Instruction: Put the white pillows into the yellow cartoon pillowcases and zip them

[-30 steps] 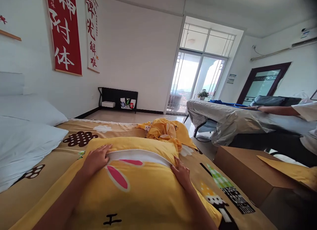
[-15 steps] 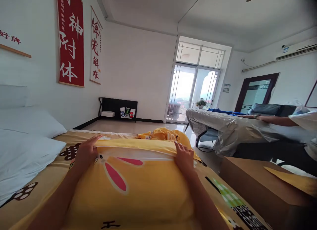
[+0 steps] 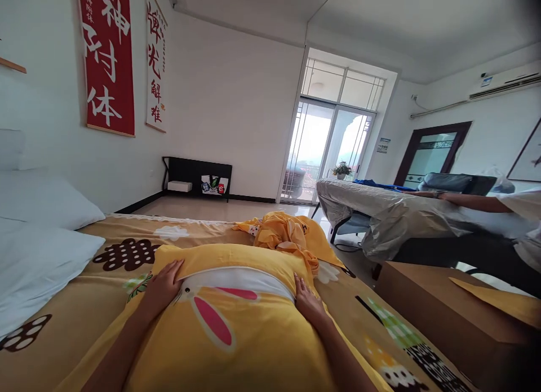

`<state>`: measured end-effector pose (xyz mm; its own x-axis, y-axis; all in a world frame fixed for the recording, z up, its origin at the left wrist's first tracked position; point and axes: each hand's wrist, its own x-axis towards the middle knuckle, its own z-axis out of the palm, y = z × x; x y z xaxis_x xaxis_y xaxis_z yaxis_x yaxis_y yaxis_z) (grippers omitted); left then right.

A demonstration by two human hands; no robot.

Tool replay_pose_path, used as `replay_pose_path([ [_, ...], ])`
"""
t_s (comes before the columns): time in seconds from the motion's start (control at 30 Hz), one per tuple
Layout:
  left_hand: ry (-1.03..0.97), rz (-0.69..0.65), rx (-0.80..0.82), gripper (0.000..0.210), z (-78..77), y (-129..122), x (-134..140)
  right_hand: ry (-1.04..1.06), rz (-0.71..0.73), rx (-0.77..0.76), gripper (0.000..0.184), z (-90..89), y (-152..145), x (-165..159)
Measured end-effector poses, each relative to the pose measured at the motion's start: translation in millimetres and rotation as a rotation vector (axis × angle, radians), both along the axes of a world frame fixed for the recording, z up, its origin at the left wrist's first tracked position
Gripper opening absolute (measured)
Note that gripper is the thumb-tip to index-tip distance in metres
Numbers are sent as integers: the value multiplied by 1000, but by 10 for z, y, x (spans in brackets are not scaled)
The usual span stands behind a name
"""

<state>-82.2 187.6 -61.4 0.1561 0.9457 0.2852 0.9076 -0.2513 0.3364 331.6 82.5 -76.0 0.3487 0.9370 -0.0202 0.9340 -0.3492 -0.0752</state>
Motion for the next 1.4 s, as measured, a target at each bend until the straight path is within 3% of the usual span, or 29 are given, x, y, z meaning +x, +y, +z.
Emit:
replay_pose_path([
  [0.17,-65,-114,25,59,134,-85,-139,-63,-9,19,64,280,-123,27],
  [0.27,-71,-154,-3,60,181,-116,-213,-95,67,5,61,524,-314,-94],
  [0.37,-55,-99,-35,57,231,-178,-230,-107,328,106,64,742,-582,-521],
  [0.47,-59,-25,-41,50,293,-250,-194,-28,639,219,63,948,-758,-1145],
  [0.53,-65,22,-38,45,314,-282,-152,18,789,215,56,1076,-743,-1549],
  [0.6,-49,57,-27,42,308,-296,-106,17,842,170,45,1157,-618,-1882],
  [0.7,-5,79,-7,43,273,-287,-63,19,693,186,30,1089,-307,-2208],
  [0.77,1,92,-9,43,273,-282,-64,53,604,256,28,922,-100,-2306],
  [0.83,-6,104,-34,42,314,-302,-80,77,607,302,28,736,45,-2328],
  [0.93,33,175,-101,31,435,-391,-86,114,637,342,27,578,110,-2287],
  [1.07,138,357,-211,32,520,-477,-27,146,614,409,22,592,35,-2259],
  [1.27,107,182,-239,28,343,-276,-8,44,768,422,21,561,-55,-2317],
  [1.4,81,162,-240,27,353,-250,-70,-15,859,410,18,527,-86,-2345],
])
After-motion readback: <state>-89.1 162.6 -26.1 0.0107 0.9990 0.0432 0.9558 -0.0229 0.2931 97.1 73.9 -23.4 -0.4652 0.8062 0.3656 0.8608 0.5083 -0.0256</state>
